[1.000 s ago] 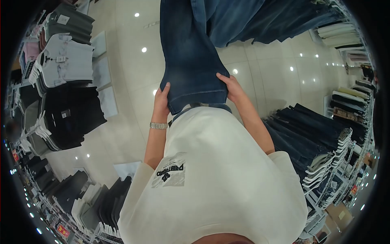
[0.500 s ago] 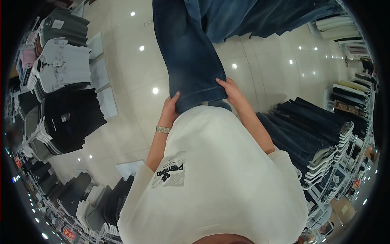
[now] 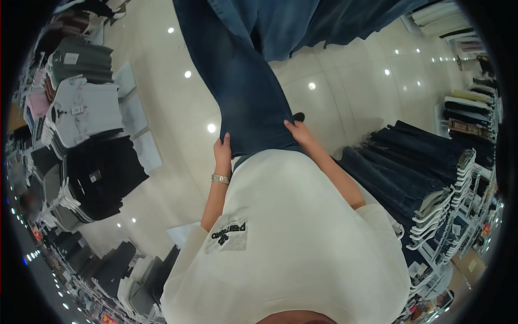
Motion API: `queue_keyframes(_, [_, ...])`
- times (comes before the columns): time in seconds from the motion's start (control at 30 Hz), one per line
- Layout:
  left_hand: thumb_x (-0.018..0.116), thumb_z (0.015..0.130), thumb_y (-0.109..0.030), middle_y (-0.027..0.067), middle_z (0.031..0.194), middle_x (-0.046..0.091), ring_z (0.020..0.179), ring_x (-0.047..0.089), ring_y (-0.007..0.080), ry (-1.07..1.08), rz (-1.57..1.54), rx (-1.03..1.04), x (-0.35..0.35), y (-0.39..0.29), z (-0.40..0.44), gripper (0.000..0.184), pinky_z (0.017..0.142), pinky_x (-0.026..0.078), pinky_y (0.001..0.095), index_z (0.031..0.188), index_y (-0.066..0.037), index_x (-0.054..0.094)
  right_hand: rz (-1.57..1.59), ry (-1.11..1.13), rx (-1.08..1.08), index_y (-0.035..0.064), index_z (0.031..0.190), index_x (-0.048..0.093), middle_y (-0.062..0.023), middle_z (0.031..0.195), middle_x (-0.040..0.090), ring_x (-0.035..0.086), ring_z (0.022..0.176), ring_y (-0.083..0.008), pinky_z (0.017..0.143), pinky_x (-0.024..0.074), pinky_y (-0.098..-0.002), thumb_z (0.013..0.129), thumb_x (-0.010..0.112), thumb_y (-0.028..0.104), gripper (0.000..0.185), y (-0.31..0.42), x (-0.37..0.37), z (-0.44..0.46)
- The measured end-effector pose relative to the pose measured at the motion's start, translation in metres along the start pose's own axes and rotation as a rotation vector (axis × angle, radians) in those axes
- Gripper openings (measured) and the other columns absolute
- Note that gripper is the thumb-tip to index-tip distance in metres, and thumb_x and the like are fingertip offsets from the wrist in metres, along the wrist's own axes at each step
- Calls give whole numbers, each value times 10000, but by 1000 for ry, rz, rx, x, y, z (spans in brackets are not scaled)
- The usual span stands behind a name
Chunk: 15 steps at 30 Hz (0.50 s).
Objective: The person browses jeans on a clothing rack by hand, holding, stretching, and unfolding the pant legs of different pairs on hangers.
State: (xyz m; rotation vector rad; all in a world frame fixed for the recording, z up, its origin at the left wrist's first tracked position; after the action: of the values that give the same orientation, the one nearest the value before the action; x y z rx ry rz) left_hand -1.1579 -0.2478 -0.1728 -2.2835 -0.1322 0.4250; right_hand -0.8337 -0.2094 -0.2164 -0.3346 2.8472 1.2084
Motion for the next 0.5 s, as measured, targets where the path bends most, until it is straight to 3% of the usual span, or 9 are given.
queue_keyframes(0.03, [581,987,-318,51,654,579,519,528,132,-48,80,5,-6,14,11,367,424,406,300,831,11,620,4,48,74,-4,1017,647,-86,816,675,629,676,-163,645,524,-294,976,586,353,364,-12,-3,3])
queue_keyframes(0.1, [582,983,-304,86,708,627,583,580,171,-151,113,35,-22,41,30,364,514,464,335,881,41,638,163,80,154,33,912,623,-39,660,601,542,495,-139,493,508,-290,982,565,343,322,-42,-10,14])
queue_keyframes(0.23, [567,966,-245,219,914,705,837,685,350,-281,258,147,-57,99,78,325,771,510,439,996,65,660,252,-31,100,32,959,634,-49,716,630,574,538,-141,538,542,-299,979,556,326,305,-55,-58,22])
queue_keyframes(0.33, [566,953,-233,238,934,702,868,686,381,-326,470,54,-75,139,106,317,789,510,458,1008,64,662,282,-62,95,34,988,640,-58,761,650,594,571,-142,563,550,-299,971,561,319,296,-63,-90,32])
queue_keyframes(0.43, [568,936,-219,225,923,704,881,694,362,-349,491,-85,-78,154,109,305,778,534,456,1015,57,667,303,-59,93,34,1005,644,-71,801,671,617,605,-147,586,555,-296,965,565,312,292,-57,-115,44])
queue_keyframes(0.5, [556,953,-197,159,907,690,799,680,274,-263,460,-209,-65,160,103,276,618,546,398,1101,17,648,298,-45,88,34,1007,645,-80,815,680,628,621,-151,597,558,-295,962,565,304,286,-47,-131,55])
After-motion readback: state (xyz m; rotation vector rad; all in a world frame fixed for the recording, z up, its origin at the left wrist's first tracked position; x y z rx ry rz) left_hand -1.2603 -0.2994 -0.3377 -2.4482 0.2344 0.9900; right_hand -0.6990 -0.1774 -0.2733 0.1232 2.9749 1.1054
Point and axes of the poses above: each hand's wrist, its own z-axis towards the middle knuckle, its own x-axis out of the palm, y = z × x, the point moved 10 cm from there along z, towards the middle knuckle
